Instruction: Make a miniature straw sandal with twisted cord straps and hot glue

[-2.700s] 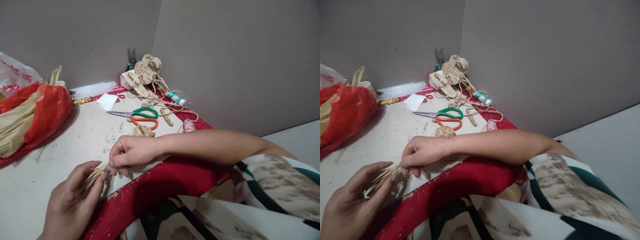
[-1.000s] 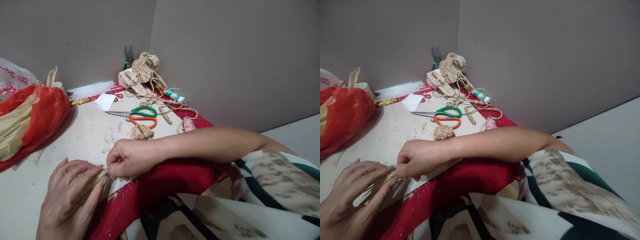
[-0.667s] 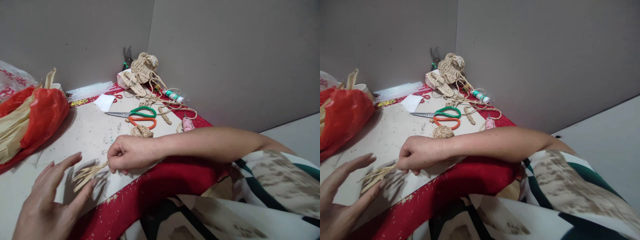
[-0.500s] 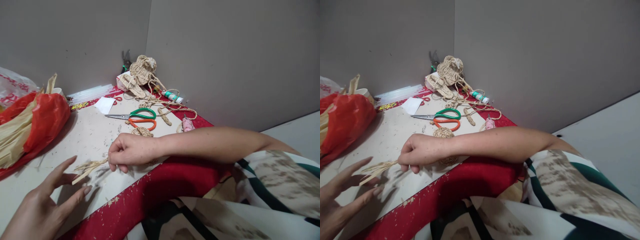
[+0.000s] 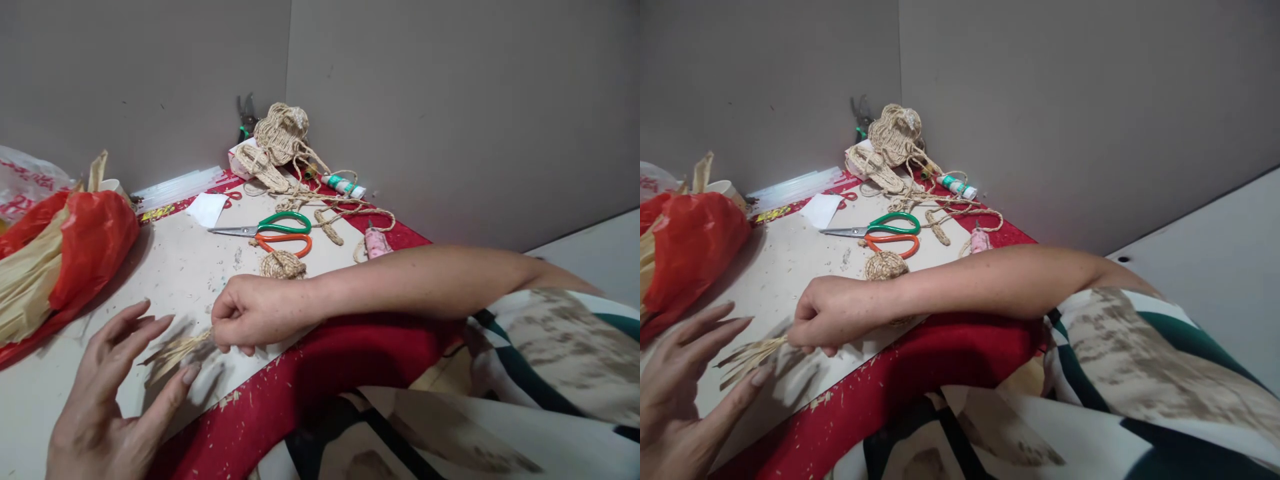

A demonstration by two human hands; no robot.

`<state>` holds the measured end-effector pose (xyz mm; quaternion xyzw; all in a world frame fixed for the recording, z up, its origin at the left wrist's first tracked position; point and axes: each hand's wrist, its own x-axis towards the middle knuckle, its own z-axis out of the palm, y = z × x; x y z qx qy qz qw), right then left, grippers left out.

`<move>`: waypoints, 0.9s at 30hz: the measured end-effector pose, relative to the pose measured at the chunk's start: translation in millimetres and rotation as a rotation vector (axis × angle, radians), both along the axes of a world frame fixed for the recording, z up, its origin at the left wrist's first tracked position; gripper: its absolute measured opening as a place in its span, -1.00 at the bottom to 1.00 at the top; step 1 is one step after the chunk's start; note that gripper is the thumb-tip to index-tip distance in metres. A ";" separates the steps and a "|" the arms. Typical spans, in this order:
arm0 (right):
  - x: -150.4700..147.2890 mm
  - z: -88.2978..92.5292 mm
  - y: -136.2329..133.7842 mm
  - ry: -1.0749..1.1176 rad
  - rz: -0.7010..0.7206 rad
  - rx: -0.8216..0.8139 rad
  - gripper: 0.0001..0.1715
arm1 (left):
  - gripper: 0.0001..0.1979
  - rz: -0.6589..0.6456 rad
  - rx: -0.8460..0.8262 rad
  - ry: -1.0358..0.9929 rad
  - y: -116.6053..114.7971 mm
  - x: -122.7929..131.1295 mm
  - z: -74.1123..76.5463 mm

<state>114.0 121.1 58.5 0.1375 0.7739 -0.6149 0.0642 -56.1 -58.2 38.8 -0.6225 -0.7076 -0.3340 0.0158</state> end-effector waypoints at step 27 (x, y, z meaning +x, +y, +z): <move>-4.0 2.2 -11.9 0.061 0.091 0.170 -0.80 | -0.82 -0.246 0.074 0.308 7.1 14.2 0.0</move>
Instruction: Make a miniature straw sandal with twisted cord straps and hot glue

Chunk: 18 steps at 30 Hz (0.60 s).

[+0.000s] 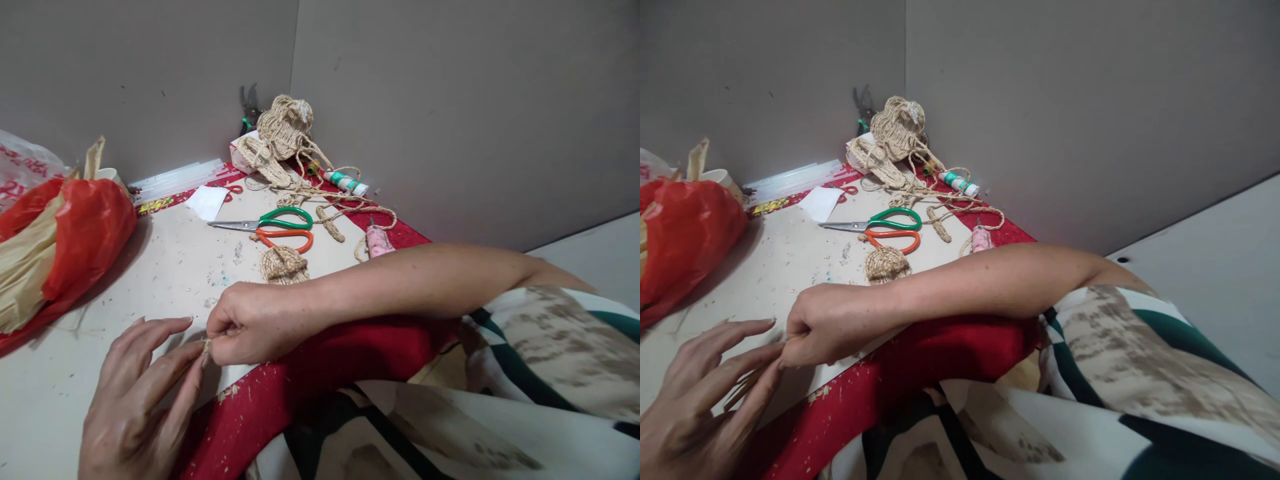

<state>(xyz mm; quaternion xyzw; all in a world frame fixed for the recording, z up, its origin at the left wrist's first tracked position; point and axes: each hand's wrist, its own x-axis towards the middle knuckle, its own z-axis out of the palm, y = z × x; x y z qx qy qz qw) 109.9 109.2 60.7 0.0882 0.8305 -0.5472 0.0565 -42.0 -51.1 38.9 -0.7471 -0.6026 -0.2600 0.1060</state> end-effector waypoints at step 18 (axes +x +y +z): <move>0.3 2.1 1.7 -0.021 0.007 0.101 -0.75 | -0.81 -0.039 -0.071 -0.140 -1.3 -6.5 -4.9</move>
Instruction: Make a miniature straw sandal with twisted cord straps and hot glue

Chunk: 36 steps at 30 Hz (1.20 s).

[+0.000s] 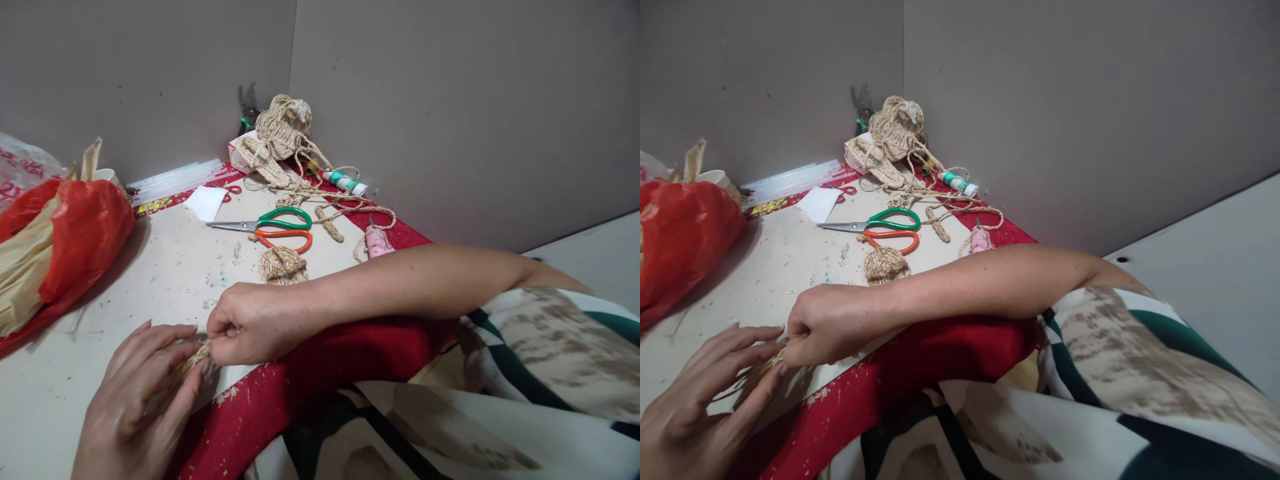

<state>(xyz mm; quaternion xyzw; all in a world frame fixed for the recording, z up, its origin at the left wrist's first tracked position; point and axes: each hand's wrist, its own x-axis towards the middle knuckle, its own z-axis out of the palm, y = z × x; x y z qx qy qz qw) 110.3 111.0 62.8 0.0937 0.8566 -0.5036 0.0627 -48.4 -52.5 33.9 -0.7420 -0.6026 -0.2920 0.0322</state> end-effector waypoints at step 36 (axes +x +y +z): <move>-14.0 10.6 -3.0 0.065 -0.252 -0.863 -0.64 | -0.49 0.496 -0.307 -0.771 -1.5 0.1 5.8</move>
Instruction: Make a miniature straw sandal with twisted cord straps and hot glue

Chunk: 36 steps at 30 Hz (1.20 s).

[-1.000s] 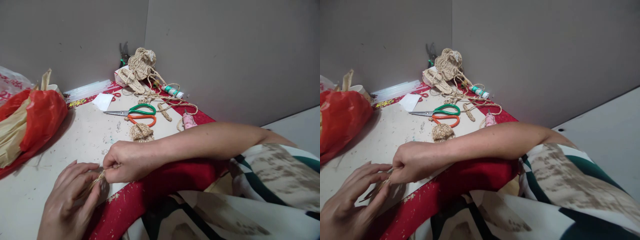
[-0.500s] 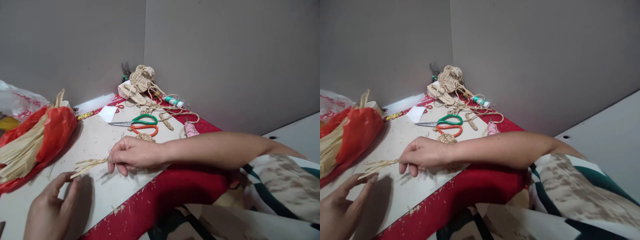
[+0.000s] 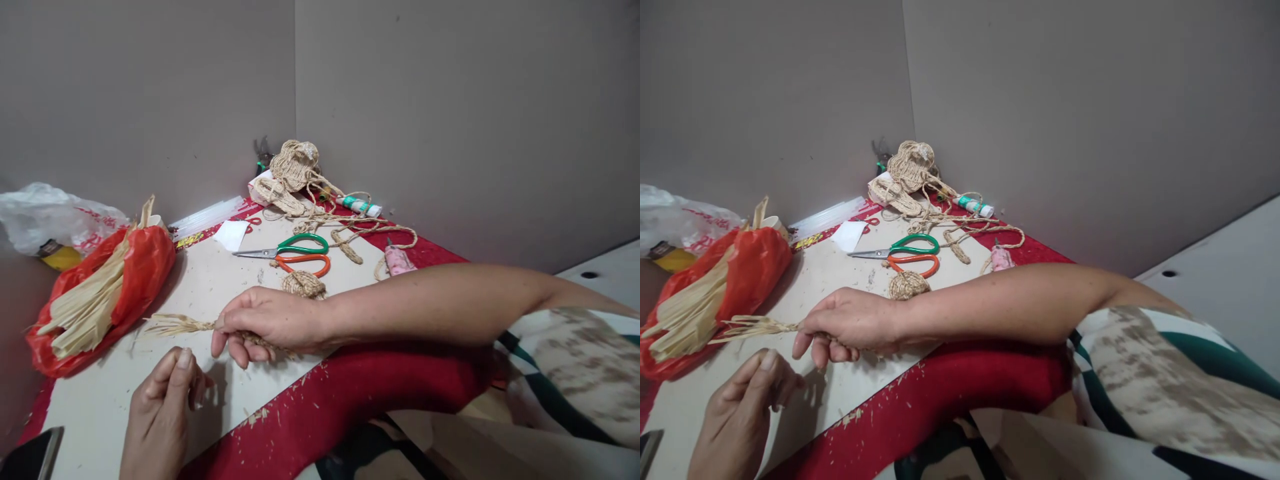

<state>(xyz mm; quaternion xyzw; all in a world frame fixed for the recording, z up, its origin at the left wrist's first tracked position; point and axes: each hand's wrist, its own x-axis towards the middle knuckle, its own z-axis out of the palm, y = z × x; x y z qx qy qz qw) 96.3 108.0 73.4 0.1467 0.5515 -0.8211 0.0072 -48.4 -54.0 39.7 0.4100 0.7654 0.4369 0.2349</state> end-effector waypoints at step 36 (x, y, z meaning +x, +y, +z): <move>-3.2 -10.9 -15.3 -0.011 0.302 -0.158 -0.65 | -0.72 0.262 0.221 -0.143 -4.7 9.8 2.6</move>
